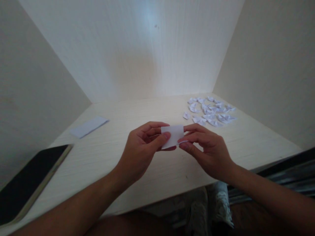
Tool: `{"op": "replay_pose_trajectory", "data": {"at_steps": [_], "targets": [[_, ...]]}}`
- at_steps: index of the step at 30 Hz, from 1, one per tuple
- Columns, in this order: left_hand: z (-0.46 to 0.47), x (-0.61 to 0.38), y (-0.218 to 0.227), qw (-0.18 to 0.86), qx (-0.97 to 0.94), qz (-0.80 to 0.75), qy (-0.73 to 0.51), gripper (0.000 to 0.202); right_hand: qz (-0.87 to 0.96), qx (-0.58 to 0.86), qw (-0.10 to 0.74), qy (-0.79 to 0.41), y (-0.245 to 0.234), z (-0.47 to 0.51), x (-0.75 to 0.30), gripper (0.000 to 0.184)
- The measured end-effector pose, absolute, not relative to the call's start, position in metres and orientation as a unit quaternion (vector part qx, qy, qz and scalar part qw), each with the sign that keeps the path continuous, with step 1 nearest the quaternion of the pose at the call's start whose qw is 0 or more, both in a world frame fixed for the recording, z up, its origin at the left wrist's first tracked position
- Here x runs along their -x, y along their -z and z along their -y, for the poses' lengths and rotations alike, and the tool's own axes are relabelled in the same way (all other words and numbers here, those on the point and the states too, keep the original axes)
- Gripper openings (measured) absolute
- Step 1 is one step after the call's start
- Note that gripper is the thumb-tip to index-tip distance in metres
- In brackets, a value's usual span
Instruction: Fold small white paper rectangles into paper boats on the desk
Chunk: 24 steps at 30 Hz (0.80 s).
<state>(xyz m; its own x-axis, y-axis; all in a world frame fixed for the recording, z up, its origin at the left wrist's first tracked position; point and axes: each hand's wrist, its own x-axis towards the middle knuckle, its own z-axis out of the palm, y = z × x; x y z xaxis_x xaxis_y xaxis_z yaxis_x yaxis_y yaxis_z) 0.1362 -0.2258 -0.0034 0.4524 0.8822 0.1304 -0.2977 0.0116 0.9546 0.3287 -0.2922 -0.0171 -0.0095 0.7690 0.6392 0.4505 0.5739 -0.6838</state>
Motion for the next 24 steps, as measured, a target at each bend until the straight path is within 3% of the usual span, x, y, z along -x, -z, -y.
{"op": "replay_pose_trajectory", "data": {"at_steps": [7,14,20,24], "targets": [[0.226,-0.137,0.001,0.67,-0.54,-0.256,-0.44,0.036,0.683,0.454,0.555,-0.14,0.013,0.292,-0.327,0.005],[0.227,-0.138,-0.002,0.655,-0.539,-0.253,-0.465,0.008,0.617,0.443,0.609,-0.23,0.013,0.289,-0.317,0.012],[0.232,-0.137,-0.002,0.611,-0.593,-0.221,-0.476,0.026,0.554,0.444,0.645,-0.284,0.007,0.287,-0.307,0.022],[0.234,-0.137,-0.003,0.574,-0.609,-0.252,-0.486,0.031,0.522,0.427,0.663,-0.325,0.005,0.287,-0.304,0.018]]}}
